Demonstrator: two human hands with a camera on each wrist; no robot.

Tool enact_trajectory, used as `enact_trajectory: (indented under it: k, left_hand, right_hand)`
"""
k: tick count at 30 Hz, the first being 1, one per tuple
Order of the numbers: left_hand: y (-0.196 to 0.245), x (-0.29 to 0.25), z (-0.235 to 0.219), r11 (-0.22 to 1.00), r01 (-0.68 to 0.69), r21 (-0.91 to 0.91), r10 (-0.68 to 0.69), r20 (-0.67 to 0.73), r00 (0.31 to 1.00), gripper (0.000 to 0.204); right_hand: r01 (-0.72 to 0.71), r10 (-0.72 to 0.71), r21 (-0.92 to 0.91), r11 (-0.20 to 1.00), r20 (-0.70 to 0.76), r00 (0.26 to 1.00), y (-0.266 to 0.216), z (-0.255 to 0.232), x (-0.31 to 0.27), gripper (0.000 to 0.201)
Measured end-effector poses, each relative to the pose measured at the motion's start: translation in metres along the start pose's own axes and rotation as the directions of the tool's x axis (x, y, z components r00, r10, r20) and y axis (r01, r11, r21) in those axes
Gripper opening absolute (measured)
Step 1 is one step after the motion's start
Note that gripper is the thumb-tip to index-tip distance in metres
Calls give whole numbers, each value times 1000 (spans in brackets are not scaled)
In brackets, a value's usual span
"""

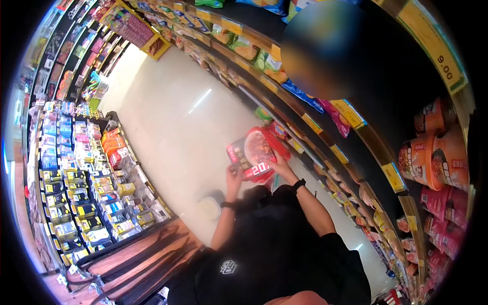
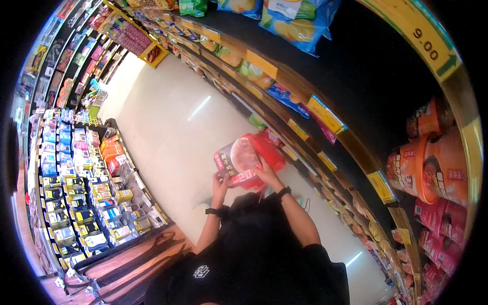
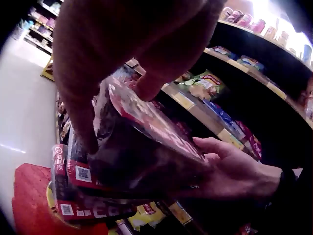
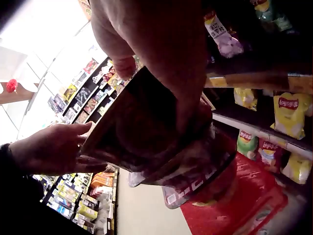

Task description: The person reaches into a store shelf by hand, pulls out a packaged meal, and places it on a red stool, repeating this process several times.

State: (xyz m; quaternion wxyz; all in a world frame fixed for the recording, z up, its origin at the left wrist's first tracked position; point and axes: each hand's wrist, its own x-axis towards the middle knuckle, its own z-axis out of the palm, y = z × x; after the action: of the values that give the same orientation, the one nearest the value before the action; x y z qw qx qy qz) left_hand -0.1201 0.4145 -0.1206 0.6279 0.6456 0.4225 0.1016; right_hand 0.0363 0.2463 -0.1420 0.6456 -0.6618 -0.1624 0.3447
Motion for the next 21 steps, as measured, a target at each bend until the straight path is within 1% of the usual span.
enact_trajectory:
  k: [3,4,5,6,9,12,15,16,17,18,19,20,21]
  left_hand:
    - [1,-2,9,976,-201,84,205,-39,978,61]
    - [3,-4,13,915,-271,299,310,-93,946,65]
    - [5,-7,16,806,-314,501,424,-119,898,69]
    - [13,-12,20,656,-330,679,538,-114,835,73]
    - [45,-31,40,703,-358,615,545,-143,826,74]
    - [56,-38,62,641,-514,570,666,-81,742,76]
    - [84,-62,92,563,-550,616,643,92,761,73]
    - [91,-78,103,563,-656,502,667,192,720,64]
    - [93,-87,112,500,-749,435,662,366,654,60]
    - [94,-94,121,440,-826,351,641,522,563,57]
    - [95,-100,130,383,-888,254,603,660,449,54]
    - [95,-104,141,422,-882,212,552,712,435,52]
    - [96,-108,154,460,-871,173,497,763,414,50]
  right_hand:
    - [-76,73,-65,995,-53,996,-11,-9,-13,69]
    - [-68,59,-91,994,-95,994,-10,-12,-17,66]
    - [-60,44,-117,991,-139,989,-9,-15,-22,63]
    - [-54,27,-142,988,-185,982,-8,-19,-27,60]
    - [-23,5,-72,997,-243,970,-14,-48,-51,52]
    - [61,-154,-228,972,-421,894,-27,-79,-83,38]
    - [124,-260,-291,949,-493,831,-47,-113,-127,34]
    - [161,-221,-160,974,-511,831,-54,-123,-142,32]
    - [181,-210,-107,978,-548,810,-60,-133,-158,31]
    - [205,-198,-54,977,-580,790,-62,-142,-176,31]
    - [233,-186,-1,972,-609,771,-77,-148,-191,31]
    - [181,-180,-65,981,-637,750,-94,-158,-212,31]
    - [191,-228,-130,973,-669,707,-111,-167,-229,29]
